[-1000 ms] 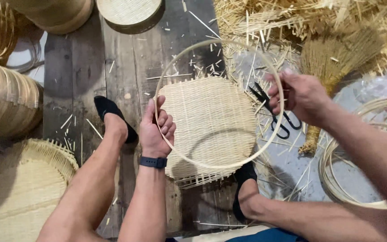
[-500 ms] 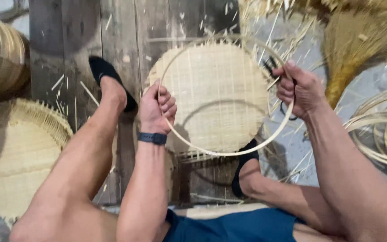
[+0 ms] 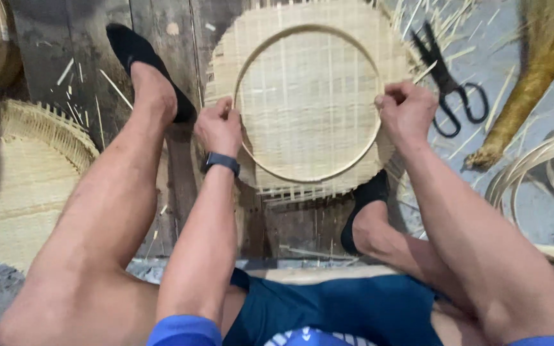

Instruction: The person sits on the floor of a bamboo craft workshop and uses scissors to trim the excess bamboo strips protruding from the edge of a round woven bamboo tray, holding the tray steady with a wooden block. They then fit a bamboo rim hoop around the tray edge and press the woven mat into place.

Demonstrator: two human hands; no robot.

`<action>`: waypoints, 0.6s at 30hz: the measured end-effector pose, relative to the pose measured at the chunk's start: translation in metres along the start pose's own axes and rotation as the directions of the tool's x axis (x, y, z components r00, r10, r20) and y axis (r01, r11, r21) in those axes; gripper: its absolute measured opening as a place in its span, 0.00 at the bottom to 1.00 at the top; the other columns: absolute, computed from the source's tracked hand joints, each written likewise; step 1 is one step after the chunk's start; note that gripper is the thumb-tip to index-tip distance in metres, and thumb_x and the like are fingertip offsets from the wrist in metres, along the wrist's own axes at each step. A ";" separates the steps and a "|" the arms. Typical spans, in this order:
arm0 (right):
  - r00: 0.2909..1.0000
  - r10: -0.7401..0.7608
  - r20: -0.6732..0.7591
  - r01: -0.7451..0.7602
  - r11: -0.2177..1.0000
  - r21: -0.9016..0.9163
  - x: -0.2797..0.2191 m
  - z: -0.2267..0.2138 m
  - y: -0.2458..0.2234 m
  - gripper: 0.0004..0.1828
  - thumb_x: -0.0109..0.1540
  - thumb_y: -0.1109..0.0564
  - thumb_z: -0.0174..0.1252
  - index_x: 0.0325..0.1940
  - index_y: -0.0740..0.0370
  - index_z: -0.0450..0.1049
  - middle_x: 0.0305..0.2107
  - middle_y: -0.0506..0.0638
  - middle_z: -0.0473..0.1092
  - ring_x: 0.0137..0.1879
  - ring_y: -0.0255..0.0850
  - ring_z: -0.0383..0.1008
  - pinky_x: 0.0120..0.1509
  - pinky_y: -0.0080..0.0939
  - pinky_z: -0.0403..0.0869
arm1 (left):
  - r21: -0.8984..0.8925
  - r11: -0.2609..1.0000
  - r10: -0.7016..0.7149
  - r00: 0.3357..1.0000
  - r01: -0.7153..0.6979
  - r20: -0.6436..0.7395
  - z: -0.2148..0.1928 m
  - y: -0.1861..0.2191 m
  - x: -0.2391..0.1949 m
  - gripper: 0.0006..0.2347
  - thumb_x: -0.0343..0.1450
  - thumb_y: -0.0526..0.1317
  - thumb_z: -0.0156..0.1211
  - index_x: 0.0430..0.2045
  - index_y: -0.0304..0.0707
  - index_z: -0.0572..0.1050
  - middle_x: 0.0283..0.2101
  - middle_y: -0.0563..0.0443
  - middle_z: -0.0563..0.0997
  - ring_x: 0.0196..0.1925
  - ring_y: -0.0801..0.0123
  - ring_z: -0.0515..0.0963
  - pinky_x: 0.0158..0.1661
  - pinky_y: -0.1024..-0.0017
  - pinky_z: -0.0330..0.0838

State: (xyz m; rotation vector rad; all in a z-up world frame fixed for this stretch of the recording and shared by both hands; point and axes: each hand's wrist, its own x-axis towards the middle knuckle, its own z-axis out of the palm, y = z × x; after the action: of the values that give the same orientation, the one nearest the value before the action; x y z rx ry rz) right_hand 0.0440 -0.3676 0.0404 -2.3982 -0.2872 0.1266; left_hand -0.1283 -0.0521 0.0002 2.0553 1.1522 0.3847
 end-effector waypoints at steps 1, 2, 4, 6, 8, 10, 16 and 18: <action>0.999 -0.038 -0.011 0.038 0.999 -0.032 -0.007 -0.002 0.002 0.10 0.57 0.59 0.70 0.42 0.64 0.83 0.29 0.55 0.79 0.35 0.41 0.80 0.44 0.41 0.77 | -0.009 0.988 -0.153 0.987 0.154 0.048 0.001 -0.001 -0.004 0.13 0.64 0.35 0.69 0.42 0.41 0.85 0.38 0.44 0.84 0.39 0.62 0.84 0.42 0.66 0.78; 0.997 -0.078 -0.021 0.076 0.995 -0.064 -0.015 -0.006 0.003 0.11 0.58 0.59 0.69 0.44 0.64 0.83 0.30 0.55 0.79 0.36 0.42 0.82 0.46 0.42 0.77 | -0.009 0.953 -0.302 0.948 0.304 0.097 0.000 -0.001 -0.008 0.12 0.64 0.36 0.68 0.41 0.43 0.84 0.42 0.47 0.85 0.40 0.66 0.86 0.39 0.68 0.79; 0.998 -0.051 -0.037 0.048 0.997 -0.060 -0.004 -0.005 -0.004 0.12 0.57 0.58 0.69 0.44 0.62 0.84 0.30 0.56 0.79 0.35 0.43 0.81 0.45 0.42 0.77 | -0.048 0.966 -0.247 0.964 0.253 0.100 -0.014 0.010 0.000 0.12 0.62 0.35 0.71 0.39 0.40 0.85 0.39 0.45 0.86 0.39 0.65 0.87 0.42 0.69 0.79; 0.998 -0.024 -0.053 0.021 0.998 -0.051 -0.001 -0.005 -0.007 0.12 0.56 0.57 0.69 0.44 0.60 0.84 0.29 0.56 0.79 0.34 0.44 0.81 0.44 0.42 0.77 | -0.084 0.976 -0.191 0.977 0.199 0.098 -0.020 0.013 0.004 0.12 0.60 0.35 0.74 0.37 0.37 0.85 0.36 0.42 0.87 0.38 0.64 0.88 0.45 0.71 0.79; 0.998 -0.059 -0.033 0.056 0.996 -0.064 -0.012 -0.002 -0.004 0.11 0.56 0.57 0.69 0.43 0.60 0.85 0.29 0.57 0.78 0.34 0.45 0.81 0.43 0.42 0.76 | -0.095 0.983 -0.146 0.984 0.156 0.103 -0.021 0.000 -0.002 0.11 0.59 0.33 0.77 0.34 0.37 0.86 0.34 0.43 0.88 0.35 0.64 0.88 0.44 0.71 0.80; 0.997 -0.058 -0.051 0.056 0.997 -0.052 -0.003 -0.004 -0.007 0.11 0.57 0.56 0.69 0.42 0.60 0.85 0.28 0.57 0.78 0.33 0.45 0.80 0.42 0.43 0.76 | -0.086 0.985 -0.141 0.987 0.147 0.076 -0.005 -0.005 0.012 0.11 0.58 0.32 0.77 0.32 0.37 0.87 0.34 0.45 0.88 0.34 0.65 0.87 0.42 0.70 0.79; 0.999 0.050 -0.022 -0.051 0.997 -0.052 0.000 -0.006 0.003 0.10 0.55 0.56 0.69 0.40 0.59 0.85 0.27 0.55 0.79 0.32 0.42 0.80 0.41 0.41 0.76 | -0.211 0.947 -0.197 0.958 0.240 0.207 0.004 -0.025 0.021 0.10 0.58 0.29 0.76 0.31 0.31 0.85 0.31 0.47 0.87 0.32 0.71 0.85 0.37 0.73 0.79; 0.999 0.033 0.029 -0.032 0.998 -0.062 -0.003 -0.008 0.007 0.10 0.56 0.56 0.69 0.40 0.60 0.85 0.27 0.55 0.79 0.32 0.41 0.80 0.41 0.41 0.76 | -0.232 0.922 -0.267 0.943 0.310 0.201 0.000 -0.024 0.011 0.10 0.58 0.29 0.76 0.30 0.31 0.85 0.30 0.48 0.87 0.31 0.73 0.84 0.36 0.74 0.79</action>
State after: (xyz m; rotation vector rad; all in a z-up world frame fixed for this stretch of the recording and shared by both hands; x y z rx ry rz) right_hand 0.0437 -0.3781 0.0418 -2.4649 -0.2698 0.1712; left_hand -0.1365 -0.0352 -0.0182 1.6266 1.2119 0.2024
